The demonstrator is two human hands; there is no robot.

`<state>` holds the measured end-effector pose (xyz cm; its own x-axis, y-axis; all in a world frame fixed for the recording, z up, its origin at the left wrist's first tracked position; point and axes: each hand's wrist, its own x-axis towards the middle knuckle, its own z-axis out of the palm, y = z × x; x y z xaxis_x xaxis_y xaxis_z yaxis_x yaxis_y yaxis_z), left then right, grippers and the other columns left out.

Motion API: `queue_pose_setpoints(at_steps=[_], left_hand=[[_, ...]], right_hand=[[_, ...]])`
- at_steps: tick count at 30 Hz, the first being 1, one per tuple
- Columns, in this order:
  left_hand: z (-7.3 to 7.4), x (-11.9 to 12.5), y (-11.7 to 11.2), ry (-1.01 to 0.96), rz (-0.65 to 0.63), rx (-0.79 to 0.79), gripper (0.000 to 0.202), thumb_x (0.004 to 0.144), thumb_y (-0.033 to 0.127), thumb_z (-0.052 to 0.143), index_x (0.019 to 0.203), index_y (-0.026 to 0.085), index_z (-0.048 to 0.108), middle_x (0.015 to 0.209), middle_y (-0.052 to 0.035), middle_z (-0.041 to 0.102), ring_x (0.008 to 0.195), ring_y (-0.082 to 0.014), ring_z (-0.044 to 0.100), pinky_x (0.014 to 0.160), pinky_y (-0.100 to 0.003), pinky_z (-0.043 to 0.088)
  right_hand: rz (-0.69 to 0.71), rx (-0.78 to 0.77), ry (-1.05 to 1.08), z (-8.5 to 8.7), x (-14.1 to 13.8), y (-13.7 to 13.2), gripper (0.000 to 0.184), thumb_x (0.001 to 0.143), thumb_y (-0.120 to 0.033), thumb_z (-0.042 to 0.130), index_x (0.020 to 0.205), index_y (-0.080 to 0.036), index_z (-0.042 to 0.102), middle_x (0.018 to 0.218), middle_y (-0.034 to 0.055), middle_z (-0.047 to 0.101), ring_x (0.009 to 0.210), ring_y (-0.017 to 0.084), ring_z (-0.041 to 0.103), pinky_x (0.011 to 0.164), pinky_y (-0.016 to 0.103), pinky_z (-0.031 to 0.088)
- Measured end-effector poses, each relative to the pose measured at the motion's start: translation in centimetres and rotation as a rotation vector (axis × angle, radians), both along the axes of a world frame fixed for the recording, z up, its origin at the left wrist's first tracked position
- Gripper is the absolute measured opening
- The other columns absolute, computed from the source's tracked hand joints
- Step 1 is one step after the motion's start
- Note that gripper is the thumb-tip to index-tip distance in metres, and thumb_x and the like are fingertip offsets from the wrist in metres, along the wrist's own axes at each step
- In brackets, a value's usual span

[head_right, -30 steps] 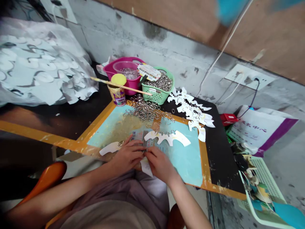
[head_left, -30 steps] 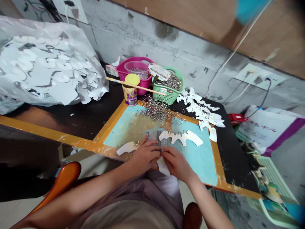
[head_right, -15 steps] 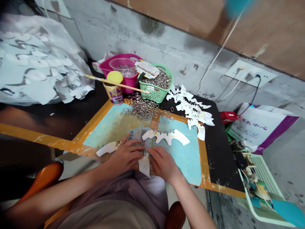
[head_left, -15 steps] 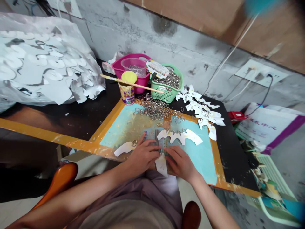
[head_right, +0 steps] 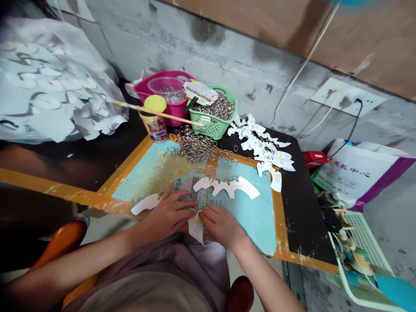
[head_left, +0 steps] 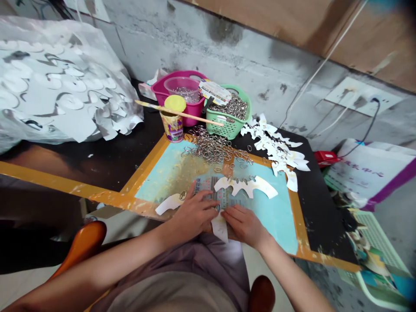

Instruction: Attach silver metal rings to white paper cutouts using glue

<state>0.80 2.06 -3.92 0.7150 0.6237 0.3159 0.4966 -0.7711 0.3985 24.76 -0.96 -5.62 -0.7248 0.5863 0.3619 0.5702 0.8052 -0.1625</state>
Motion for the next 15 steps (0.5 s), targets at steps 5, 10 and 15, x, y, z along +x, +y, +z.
queue_pose_setpoints(at_steps=[5,10,15], left_hand=[[0.3,0.0,-0.4,0.054,-0.021,0.024,0.025,0.095,0.019,0.061,0.117,0.027,0.070,0.128,-0.0036,0.071,0.128,-0.0293,0.054,0.122,-0.066,0.008],[-0.1,0.2,-0.3,0.063,-0.046,0.086,0.018,0.095,0.020,0.060,0.108,0.025,0.072,0.126,-0.0038,0.071,0.129,-0.0315,0.053,0.122,-0.068,0.007],[0.3,0.0,-0.5,0.044,-0.064,0.039,0.025,0.090,0.018,0.061,0.112,0.025,0.071,0.128,-0.0052,0.070,0.135,-0.0323,0.048,0.123,-0.067,0.005]], right_hand=[[-0.015,-0.160,0.005,0.8,0.3,-0.8,0.038,0.090,-0.007,0.049,0.127,-0.010,0.059,0.102,0.0149,0.066,0.086,0.027,0.057,0.071,0.040,0.054],[-0.071,-0.241,0.257,1.1,-0.2,-2.0,0.050,0.090,-0.006,0.046,0.139,-0.016,0.049,0.123,0.0166,0.063,0.107,0.030,0.056,0.088,0.046,0.053],[-0.141,-0.244,0.183,0.9,-1.0,-2.2,0.043,0.096,-0.012,0.044,0.140,-0.013,0.043,0.100,0.0146,0.068,0.091,0.030,0.057,0.076,0.045,0.052]])
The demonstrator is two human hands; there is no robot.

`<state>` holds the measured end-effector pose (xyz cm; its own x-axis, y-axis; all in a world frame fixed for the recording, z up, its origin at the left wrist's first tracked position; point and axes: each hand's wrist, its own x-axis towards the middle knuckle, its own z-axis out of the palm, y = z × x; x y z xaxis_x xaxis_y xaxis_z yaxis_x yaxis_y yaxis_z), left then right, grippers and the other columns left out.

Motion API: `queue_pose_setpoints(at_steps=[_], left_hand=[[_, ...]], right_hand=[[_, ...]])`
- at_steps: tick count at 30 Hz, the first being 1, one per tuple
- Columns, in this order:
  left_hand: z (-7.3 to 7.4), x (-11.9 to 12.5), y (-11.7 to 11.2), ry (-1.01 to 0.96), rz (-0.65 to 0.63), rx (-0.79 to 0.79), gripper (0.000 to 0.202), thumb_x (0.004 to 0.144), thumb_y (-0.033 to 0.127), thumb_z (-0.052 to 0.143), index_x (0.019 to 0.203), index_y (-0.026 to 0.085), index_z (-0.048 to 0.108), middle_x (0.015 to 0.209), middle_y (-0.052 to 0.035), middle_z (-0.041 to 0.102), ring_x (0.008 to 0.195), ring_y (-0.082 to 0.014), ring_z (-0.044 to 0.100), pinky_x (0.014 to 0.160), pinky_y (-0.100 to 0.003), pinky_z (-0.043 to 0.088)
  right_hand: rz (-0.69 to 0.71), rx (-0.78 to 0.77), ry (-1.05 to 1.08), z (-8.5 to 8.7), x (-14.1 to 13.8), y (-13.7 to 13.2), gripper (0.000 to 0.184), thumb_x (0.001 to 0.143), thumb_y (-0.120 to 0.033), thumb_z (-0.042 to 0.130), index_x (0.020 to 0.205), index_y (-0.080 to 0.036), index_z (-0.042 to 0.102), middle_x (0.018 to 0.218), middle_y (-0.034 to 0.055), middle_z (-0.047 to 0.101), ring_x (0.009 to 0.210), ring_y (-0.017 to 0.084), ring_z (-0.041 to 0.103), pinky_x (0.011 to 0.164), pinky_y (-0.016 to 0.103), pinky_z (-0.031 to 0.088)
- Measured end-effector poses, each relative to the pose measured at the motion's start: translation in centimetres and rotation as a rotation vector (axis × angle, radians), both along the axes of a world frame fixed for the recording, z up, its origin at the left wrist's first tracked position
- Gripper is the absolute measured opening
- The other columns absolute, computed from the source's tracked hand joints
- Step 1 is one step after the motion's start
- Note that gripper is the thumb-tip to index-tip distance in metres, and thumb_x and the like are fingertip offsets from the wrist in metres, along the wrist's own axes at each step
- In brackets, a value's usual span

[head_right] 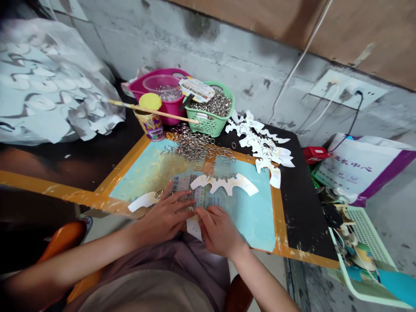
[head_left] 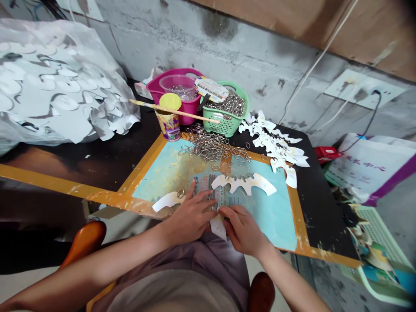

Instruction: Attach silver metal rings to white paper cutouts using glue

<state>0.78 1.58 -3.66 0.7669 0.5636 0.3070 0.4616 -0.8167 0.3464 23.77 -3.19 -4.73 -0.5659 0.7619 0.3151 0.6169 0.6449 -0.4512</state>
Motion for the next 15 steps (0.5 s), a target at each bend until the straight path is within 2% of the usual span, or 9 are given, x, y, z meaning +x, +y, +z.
queue_pose_setpoints(at_steps=[3,7,10,12,15], left_hand=[[0.6,-0.3,0.4,-0.024,-0.003,-0.108,0.034,0.083,0.016,0.063,0.116,0.023,0.069,0.126,-0.0056,0.071,0.135,-0.0313,0.048,0.124,-0.063,0.006],[1.2,0.0,2.1,-0.014,0.060,-0.134,0.020,0.092,0.018,0.058,0.108,0.021,0.070,0.124,-0.0089,0.068,0.128,-0.0302,0.053,0.121,-0.065,0.016],[1.8,0.8,3.6,0.093,-0.017,-0.088,0.011,0.093,0.021,0.062,0.096,0.020,0.073,0.133,-0.0131,0.058,0.130,-0.0351,0.049,0.114,-0.068,0.028],[2.3,1.4,4.3,0.166,-0.077,-0.054,0.011,0.093,0.021,0.062,0.093,0.018,0.072,0.132,-0.0150,0.055,0.128,-0.0359,0.049,0.110,-0.067,0.033],[2.7,1.8,4.4,0.231,-0.143,0.006,0.011,0.093,0.020,0.060,0.095,0.016,0.070,0.130,-0.0156,0.054,0.126,-0.0360,0.048,0.110,-0.068,0.034]], right_hand=[[-0.019,-0.026,-0.020,0.1,-0.2,0.0,0.042,0.099,-0.015,0.043,0.141,-0.012,0.039,0.105,0.0160,0.067,0.093,0.030,0.057,0.077,0.045,0.051],[-0.025,-0.063,-0.049,0.4,-0.3,0.0,0.047,0.100,-0.017,0.044,0.146,-0.014,0.033,0.110,0.0157,0.068,0.093,0.030,0.057,0.080,0.045,0.049],[-0.040,-0.089,-0.048,0.4,-0.5,-0.2,0.052,0.100,-0.018,0.045,0.149,-0.014,0.028,0.114,0.0157,0.068,0.097,0.031,0.058,0.085,0.047,0.048],[-0.056,-0.097,-0.038,0.5,-0.6,-0.4,0.055,0.099,-0.018,0.046,0.150,-0.013,0.026,0.116,0.0156,0.068,0.100,0.032,0.058,0.088,0.048,0.047],[-0.083,-0.093,-0.023,0.6,-0.8,-0.6,0.057,0.098,-0.017,0.048,0.150,-0.013,0.026,0.116,0.0154,0.069,0.101,0.032,0.058,0.089,0.049,0.046]])
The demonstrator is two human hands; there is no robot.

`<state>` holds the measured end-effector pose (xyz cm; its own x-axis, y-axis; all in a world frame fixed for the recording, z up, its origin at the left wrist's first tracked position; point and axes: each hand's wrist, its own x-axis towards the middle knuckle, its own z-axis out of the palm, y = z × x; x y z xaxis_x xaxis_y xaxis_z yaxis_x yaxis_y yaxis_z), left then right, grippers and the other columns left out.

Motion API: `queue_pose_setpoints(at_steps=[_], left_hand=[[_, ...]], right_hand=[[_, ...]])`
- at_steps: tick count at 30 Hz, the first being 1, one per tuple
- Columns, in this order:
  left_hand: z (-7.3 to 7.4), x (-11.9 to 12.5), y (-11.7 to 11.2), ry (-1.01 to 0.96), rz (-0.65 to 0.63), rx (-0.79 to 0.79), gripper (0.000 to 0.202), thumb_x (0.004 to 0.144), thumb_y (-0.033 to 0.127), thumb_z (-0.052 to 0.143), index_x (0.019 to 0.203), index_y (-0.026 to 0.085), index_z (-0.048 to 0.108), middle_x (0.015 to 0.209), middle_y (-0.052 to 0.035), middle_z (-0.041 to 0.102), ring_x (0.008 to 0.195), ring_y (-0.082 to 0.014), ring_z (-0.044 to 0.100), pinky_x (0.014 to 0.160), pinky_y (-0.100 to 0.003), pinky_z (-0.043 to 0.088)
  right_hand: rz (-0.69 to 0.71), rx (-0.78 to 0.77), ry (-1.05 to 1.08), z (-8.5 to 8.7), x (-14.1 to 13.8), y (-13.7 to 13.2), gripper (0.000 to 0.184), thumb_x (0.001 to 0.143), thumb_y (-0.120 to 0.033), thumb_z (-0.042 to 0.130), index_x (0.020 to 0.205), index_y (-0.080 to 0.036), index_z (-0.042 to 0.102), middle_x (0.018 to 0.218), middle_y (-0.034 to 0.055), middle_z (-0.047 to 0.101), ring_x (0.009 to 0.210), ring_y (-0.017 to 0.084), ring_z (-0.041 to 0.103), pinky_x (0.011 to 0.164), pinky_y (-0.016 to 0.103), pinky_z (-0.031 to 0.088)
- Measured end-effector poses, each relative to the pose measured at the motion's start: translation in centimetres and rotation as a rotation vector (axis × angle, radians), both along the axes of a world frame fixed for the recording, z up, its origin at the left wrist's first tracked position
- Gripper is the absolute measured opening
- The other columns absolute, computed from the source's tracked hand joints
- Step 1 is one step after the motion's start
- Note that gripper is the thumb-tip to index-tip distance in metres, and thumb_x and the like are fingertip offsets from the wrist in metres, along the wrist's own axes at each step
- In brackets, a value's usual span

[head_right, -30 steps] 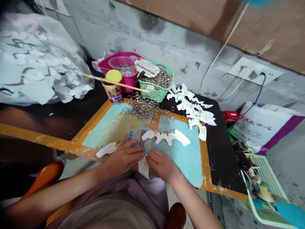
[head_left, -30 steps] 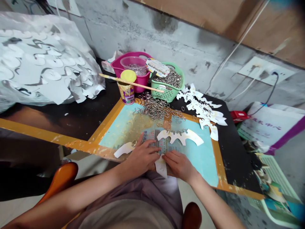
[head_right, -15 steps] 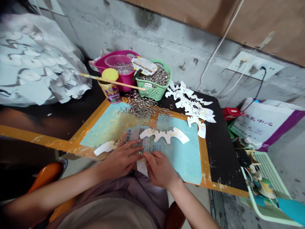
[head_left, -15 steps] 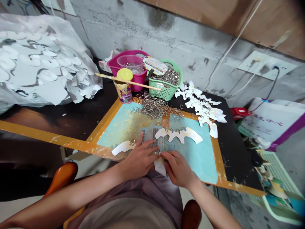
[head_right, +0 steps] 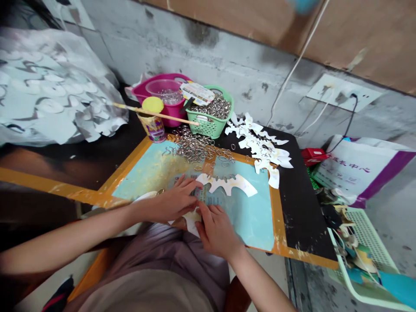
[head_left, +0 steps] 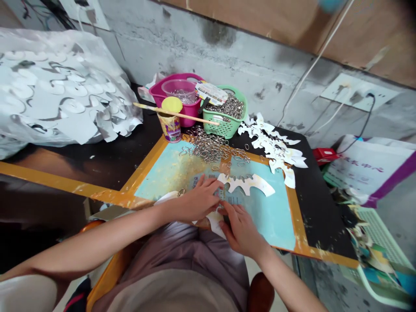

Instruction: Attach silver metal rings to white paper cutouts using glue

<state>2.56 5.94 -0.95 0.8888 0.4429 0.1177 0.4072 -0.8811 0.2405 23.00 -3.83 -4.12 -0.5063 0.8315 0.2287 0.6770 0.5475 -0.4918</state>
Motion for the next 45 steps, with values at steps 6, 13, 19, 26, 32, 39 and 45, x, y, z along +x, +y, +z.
queue_pose_setpoints(at_steps=[6,13,19,26,32,39,45], left_hand=[[-1.8,-1.6,-3.2,-0.086,0.017,0.300,0.020,0.094,0.010,0.051,0.106,0.013,0.067,0.130,-0.0167,0.057,0.135,-0.0338,0.042,0.120,-0.073,0.002],[-0.6,-2.7,-3.3,-0.190,0.085,0.033,0.038,0.089,0.013,0.056,0.127,0.016,0.056,0.143,-0.0162,0.053,0.142,-0.0340,0.037,0.121,-0.068,0.005],[-1.2,-2.1,-0.3,-0.115,-0.181,0.013,0.039,0.096,0.018,0.051,0.135,0.017,0.047,0.128,-0.0166,0.067,0.138,-0.0254,0.049,0.123,-0.061,0.003],[-1.0,-1.8,0.5,-0.167,-0.311,0.034,0.030,0.099,0.021,0.050,0.128,0.012,0.050,0.115,-0.0183,0.071,0.125,-0.0257,0.060,0.124,-0.059,0.009],[-1.6,-2.1,-0.5,-0.193,-0.262,0.210,0.020,0.098,0.008,0.045,0.110,0.015,0.059,0.097,-0.0098,0.072,0.107,-0.0207,0.065,0.122,-0.050,0.029],[-1.8,-2.8,-0.4,-0.139,-0.217,0.123,0.033,0.095,0.009,0.045,0.127,0.012,0.051,0.115,-0.0168,0.068,0.131,-0.0259,0.052,0.123,-0.059,0.020],[-0.9,-2.3,0.9,-0.176,-0.309,0.002,0.039,0.097,0.025,0.053,0.134,0.013,0.048,0.128,-0.0200,0.066,0.138,-0.0253,0.049,0.126,-0.055,0.010]], right_hand=[[0.011,0.002,-0.061,0.5,-0.1,-0.2,0.037,0.099,-0.018,0.051,0.136,-0.018,0.051,0.112,0.0113,0.070,0.096,0.028,0.056,0.085,0.044,0.043],[0.058,0.036,-0.135,0.4,-0.1,-0.2,0.030,0.100,-0.020,0.052,0.128,-0.019,0.060,0.119,0.0103,0.069,0.095,0.027,0.053,0.083,0.045,0.039],[0.059,0.054,-0.135,0.3,-0.1,-0.2,0.034,0.099,-0.020,0.052,0.132,-0.021,0.059,0.114,0.0100,0.070,0.096,0.027,0.055,0.082,0.046,0.039],[0.064,0.046,-0.125,0.2,-0.1,-0.2,0.036,0.098,-0.019,0.053,0.134,-0.022,0.058,0.118,0.0097,0.068,0.099,0.028,0.055,0.085,0.045,0.038],[0.031,0.040,-0.110,0.2,-0.2,-0.2,0.031,0.100,-0.021,0.051,0.130,-0.019,0.058,0.105,0.0102,0.069,0.093,0.027,0.055,0.082,0.044,0.040],[0.042,0.032,-0.119,0.2,-0.2,-0.2,0.036,0.101,-0.023,0.050,0.137,-0.020,0.055,0.109,0.0108,0.068,0.094,0.027,0.054,0.083,0.045,0.040],[0.041,0.015,-0.113,0.3,-0.2,-0.1,0.037,0.101,-0.023,0.051,0.137,-0.020,0.055,0.109,0.0097,0.068,0.095,0.027,0.054,0.083,0.045,0.039]])
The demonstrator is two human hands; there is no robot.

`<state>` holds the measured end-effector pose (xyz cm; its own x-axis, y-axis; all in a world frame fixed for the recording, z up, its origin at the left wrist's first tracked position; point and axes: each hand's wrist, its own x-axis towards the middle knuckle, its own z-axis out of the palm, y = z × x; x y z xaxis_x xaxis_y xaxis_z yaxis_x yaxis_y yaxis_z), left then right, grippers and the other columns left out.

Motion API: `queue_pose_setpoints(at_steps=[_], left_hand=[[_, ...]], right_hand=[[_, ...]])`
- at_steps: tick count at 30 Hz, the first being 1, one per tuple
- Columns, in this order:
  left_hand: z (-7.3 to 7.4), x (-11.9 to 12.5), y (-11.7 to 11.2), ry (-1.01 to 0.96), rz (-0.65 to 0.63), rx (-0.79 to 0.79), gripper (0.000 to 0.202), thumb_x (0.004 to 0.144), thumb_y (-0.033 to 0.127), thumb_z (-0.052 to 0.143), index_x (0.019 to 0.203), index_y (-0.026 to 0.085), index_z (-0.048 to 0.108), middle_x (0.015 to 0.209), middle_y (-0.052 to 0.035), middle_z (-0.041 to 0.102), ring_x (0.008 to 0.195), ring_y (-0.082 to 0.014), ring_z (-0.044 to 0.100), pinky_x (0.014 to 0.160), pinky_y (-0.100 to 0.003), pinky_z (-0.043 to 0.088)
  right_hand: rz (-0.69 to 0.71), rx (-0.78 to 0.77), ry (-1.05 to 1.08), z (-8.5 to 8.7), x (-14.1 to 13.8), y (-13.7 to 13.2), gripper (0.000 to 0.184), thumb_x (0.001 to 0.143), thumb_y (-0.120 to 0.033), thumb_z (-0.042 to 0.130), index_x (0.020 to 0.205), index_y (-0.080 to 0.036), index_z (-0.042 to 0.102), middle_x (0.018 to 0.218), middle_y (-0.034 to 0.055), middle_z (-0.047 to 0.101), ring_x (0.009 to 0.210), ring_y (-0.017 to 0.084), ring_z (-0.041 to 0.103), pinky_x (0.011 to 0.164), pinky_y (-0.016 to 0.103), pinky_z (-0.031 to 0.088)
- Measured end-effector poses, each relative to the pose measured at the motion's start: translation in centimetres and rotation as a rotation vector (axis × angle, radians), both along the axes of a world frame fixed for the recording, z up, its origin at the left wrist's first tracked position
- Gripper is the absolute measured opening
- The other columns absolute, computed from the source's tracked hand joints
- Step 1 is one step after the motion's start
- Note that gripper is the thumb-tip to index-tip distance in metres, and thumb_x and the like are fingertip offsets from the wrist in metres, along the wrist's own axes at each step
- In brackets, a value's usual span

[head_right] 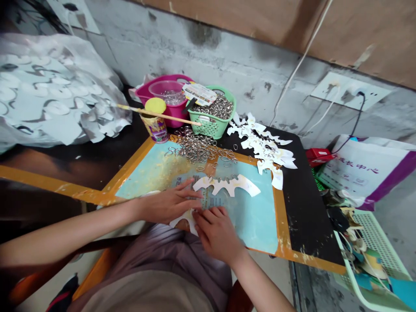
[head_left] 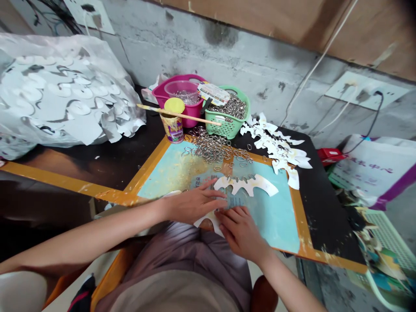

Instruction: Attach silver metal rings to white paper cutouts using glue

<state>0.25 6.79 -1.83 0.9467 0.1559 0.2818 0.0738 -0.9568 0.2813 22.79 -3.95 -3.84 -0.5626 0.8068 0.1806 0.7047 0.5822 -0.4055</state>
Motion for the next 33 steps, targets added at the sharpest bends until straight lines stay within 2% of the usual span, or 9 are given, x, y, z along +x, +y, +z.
queue_pose_setpoints(at_steps=[2,7,9,13,17,21,25,29,33], left_hand=[[0.1,0.3,0.3,-0.014,-0.043,-0.002,0.043,0.098,0.034,0.055,0.135,0.012,0.048,0.124,-0.0201,0.068,0.133,-0.0254,0.053,0.125,-0.054,0.015],[-0.1,0.5,0.3,-0.057,-0.099,0.015,0.032,0.097,0.032,0.058,0.120,0.009,0.056,0.101,-0.0162,0.073,0.106,-0.0239,0.067,0.120,-0.050,0.033],[-0.7,0.2,-0.2,-0.053,-0.039,0.037,0.017,0.101,0.022,0.047,0.111,0.013,0.058,0.096,-0.0112,0.073,0.099,-0.0203,0.068,0.119,-0.045,0.036],[-1.8,-0.3,-1.7,-0.072,0.127,0.048,0.018,0.100,0.010,0.039,0.110,0.015,0.054,0.091,-0.0065,0.072,0.088,-0.0180,0.070,0.118,-0.047,0.038],[-1.4,-0.4,-3.0,-0.030,0.142,0.009,0.032,0.093,0.015,0.053,0.123,0.007,0.047,0.107,-0.0185,0.071,0.108,-0.0272,0.068,0.118,-0.055,0.034],[-1.0,-0.8,-4.2,0.010,0.171,0.020,0.048,0.084,0.012,0.052,0.131,0.004,0.047,0.123,-0.0254,0.067,0.124,-0.0325,0.061,0.118,-0.058,0.031],[-1.6,-1.0,-4.8,-0.045,0.228,0.045,0.040,0.087,0.010,0.049,0.127,0.007,0.055,0.119,-0.0222,0.070,0.125,-0.0308,0.061,0.117,-0.056,0.035],[-1.8,-0.3,-4.3,-0.095,0.311,0.023,0.029,0.096,0.009,0.045,0.122,0.009,0.057,0.114,-0.0179,0.072,0.112,-0.0254,0.068,0.114,-0.053,0.040],[-1.5,0.6,-3.5,-0.039,0.274,0.089,0.012,0.097,0.012,0.052,0.100,0.013,0.064,0.094,-0.0115,0.073,0.105,-0.0242,0.069,0.112,-0.046,0.045]], right_hand=[[0.007,0.001,0.004,0.0,0.0,0.0,0.038,0.101,-0.023,0.051,0.139,-0.021,0.054,0.113,0.0097,0.068,0.096,0.027,0.054,0.084,0.045,0.038],[-0.007,0.001,0.008,-0.1,0.1,-0.1,0.036,0.101,-0.023,0.050,0.137,-0.018,0.052,0.107,0.0102,0.068,0.095,0.028,0.054,0.084,0.045,0.038],[-0.029,0.006,0.006,-0.2,0.0,-0.1,0.035,0.100,-0.024,0.050,0.134,-0.015,0.051,0.105,0.0112,0.068,0.094,0.029,0.054,0.084,0.044,0.038],[-0.029,0.000,-0.007,-0.2,0.0,-0.2,0.033,0.100,-0.024,0.051,0.131,-0.013,0.050,0.106,0.0116,0.068,0.094,0.029,0.054,0.086,0.044,0.038],[-0.026,-0.038,-0.029,0.3,-0.1,0.0,0.032,0.099,-0.023,0.052,0.130,-0.013,0.051,0.105,0.0105,0.067,0.094,0.028,0.054,0.086,0.043,0.037],[-0.017,-0.031,-0.091,0.9,-0.5,-0.1,0.017,0.100,-0.025,0.051,0.112,-0.018,0.060,0.103,0.0087,0.067,0.092,0.027,0.053,0.085,0.043,0.036],[-0.056,-0.031,-0.051,0.7,-0.7,0.1,0.012,0.101,-0.023,0.049,0.100,-0.020,0.061,0.096,0.0071,0.067,0.089,0.026,0.054,0.082,0.040,0.036],[-0.111,-0.085,0.140,0.2,-0.4,0.6,0.021,0.097,-0.015,0.051,0.117,-0.019,0.056,0.104,0.0077,0.067,0.094,0.025,0.056,0.082,0.037,0.039],[-0.144,-0.107,0.169,0.1,-0.6,0.9,0.016,0.094,-0.017,0.057,0.111,-0.019,0.056,0.100,0.0065,0.066,0.092,0.025,0.056,0.081,0.036,0.040]])
